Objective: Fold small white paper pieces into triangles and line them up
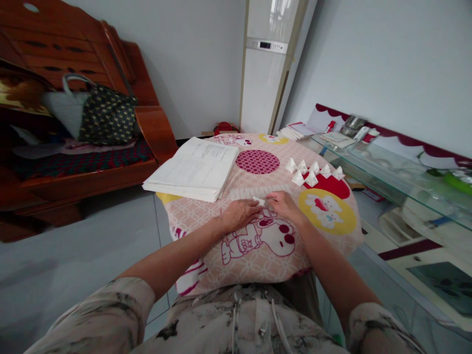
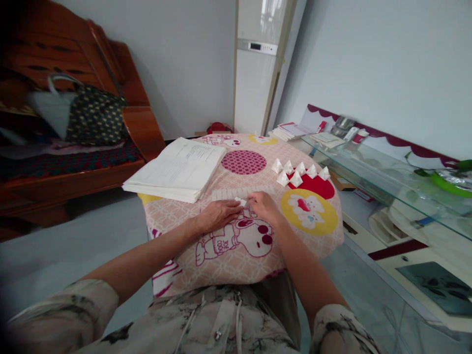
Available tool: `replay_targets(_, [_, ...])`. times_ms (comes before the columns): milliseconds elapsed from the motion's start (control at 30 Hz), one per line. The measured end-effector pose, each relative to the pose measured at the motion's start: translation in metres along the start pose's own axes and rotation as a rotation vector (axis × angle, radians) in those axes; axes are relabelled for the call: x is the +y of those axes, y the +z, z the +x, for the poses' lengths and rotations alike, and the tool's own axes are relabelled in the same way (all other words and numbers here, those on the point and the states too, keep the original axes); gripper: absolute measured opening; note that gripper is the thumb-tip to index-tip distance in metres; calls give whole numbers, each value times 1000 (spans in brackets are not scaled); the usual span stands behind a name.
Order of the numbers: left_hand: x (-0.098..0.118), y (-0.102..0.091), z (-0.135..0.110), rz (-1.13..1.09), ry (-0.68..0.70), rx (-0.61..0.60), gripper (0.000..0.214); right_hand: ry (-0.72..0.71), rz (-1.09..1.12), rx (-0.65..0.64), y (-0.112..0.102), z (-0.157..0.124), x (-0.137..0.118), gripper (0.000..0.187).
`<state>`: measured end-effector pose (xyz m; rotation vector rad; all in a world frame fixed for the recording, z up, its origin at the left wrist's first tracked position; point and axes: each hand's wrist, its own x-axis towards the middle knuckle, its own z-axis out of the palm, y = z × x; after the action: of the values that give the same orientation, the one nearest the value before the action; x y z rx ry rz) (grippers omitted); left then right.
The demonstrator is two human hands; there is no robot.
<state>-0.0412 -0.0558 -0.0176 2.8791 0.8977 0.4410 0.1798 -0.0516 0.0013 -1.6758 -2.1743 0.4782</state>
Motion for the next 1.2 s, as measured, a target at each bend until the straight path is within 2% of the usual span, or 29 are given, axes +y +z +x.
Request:
replay_targets(200, [-3, 3, -1, -22, 25, 66, 26, 127, -45, 20, 11, 25, -12, 17])
replay_targets(400, [-10, 4, 0, 21, 105, 69, 29, 360, 165, -193, 4, 33, -15, 28])
replay_targets(533, [-16, -3, 8, -57, 178, 74, 25, 385, 266, -183, 4, 29, -8, 31])
replay_targets(700, [-19, -12, 25, -95, 226, -2, 18, 307, 208, -100, 2, 17, -6, 19])
replay_targets(833, [-22, -9, 28, -125, 148, -9, 14, 39, 135, 117, -1, 7, -9, 13])
replay_targets(900, [-23, -6, 26, -162, 89, 22, 15, -96, 144, 163, 0, 2, -7, 17])
replay_targets(1067, [-22, -1, 23, -234, 9, 73, 21, -248, 112, 56, 8, -5, 7, 24])
replay_targets(1200, [-22, -1, 25, -269, -15, 90, 18, -312, 38, 42, 11, -7, 11, 15])
